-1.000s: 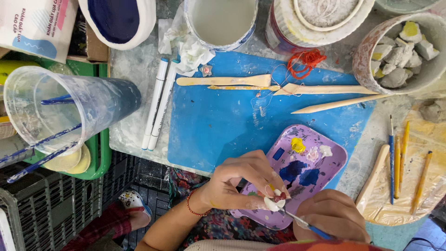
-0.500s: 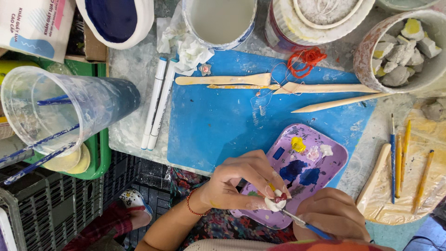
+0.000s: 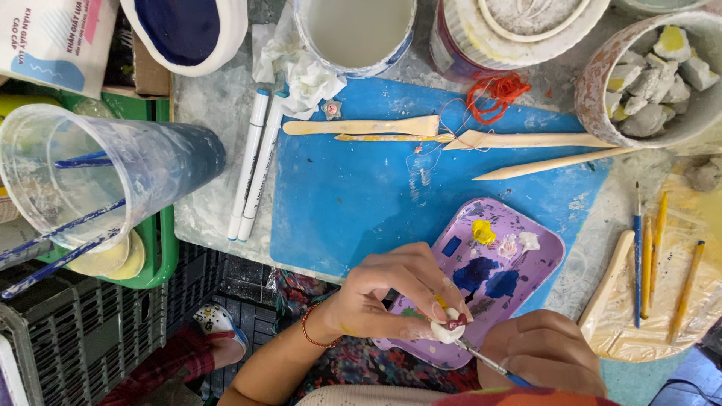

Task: The person paints a small clay heart with a brush and purple paint, then adds a red detail to the surface using a fine brush while holding the object by hand.

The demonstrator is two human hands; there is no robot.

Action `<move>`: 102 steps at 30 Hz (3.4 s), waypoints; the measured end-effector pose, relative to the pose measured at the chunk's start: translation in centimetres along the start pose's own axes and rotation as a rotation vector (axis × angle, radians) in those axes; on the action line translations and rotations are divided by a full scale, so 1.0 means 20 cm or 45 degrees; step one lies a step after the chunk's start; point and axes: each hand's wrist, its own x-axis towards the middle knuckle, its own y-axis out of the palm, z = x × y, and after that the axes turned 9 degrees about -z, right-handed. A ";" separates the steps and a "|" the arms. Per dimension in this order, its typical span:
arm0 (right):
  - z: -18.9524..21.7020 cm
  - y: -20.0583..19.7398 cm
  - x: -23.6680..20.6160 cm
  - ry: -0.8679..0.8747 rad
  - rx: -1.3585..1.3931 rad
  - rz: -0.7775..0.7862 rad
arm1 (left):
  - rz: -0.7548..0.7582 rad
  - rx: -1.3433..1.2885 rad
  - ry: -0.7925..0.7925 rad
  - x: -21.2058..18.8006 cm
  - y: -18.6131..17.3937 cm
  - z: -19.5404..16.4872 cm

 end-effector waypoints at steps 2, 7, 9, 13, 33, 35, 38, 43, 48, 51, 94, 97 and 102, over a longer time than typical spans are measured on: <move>0.02 0.03 0.05 0.023 -0.033 -0.012 | 0.001 0.006 0.003 0.00 0.00 0.00; 0.08 0.08 0.09 0.140 -0.101 -0.137 | 0.007 0.001 0.001 0.00 0.00 0.00; 0.10 0.06 0.09 0.189 -0.033 -0.034 | 0.011 0.001 0.005 0.00 0.00 0.01; 0.07 0.02 0.08 0.138 0.003 -0.066 | 0.015 0.000 -0.003 0.00 0.00 0.00; -0.02 -0.11 0.00 0.258 0.126 0.240 | 0.027 0.016 -0.026 0.00 0.00 -0.01; -0.03 -0.15 -0.03 0.307 0.047 0.415 | 0.030 0.019 -0.028 0.00 0.00 -0.01; -0.05 -0.20 -0.05 0.318 0.054 0.433 | 0.028 0.015 -0.028 0.00 0.00 -0.01; -0.04 -0.19 -0.01 0.364 -0.012 0.478 | 0.008 0.003 -0.038 -0.01 0.01 -0.01; 0.00 -0.07 0.08 0.187 0.230 0.109 | 0.010 0.006 -0.034 -0.01 0.00 0.00; 0.04 -0.04 0.10 0.257 0.186 0.105 | 0.014 0.006 -0.031 -0.01 0.00 0.00; 0.09 0.16 0.22 -0.141 -0.111 -0.417 | 0.003 -0.049 -0.025 -0.03 0.01 0.04; 0.12 0.08 0.15 -0.028 -0.211 -0.074 | -0.001 -0.060 -0.023 -0.03 0.01 0.04; 0.09 0.00 -0.01 -0.044 -0.203 -0.039 | -0.013 -0.046 -0.018 -0.03 0.01 0.04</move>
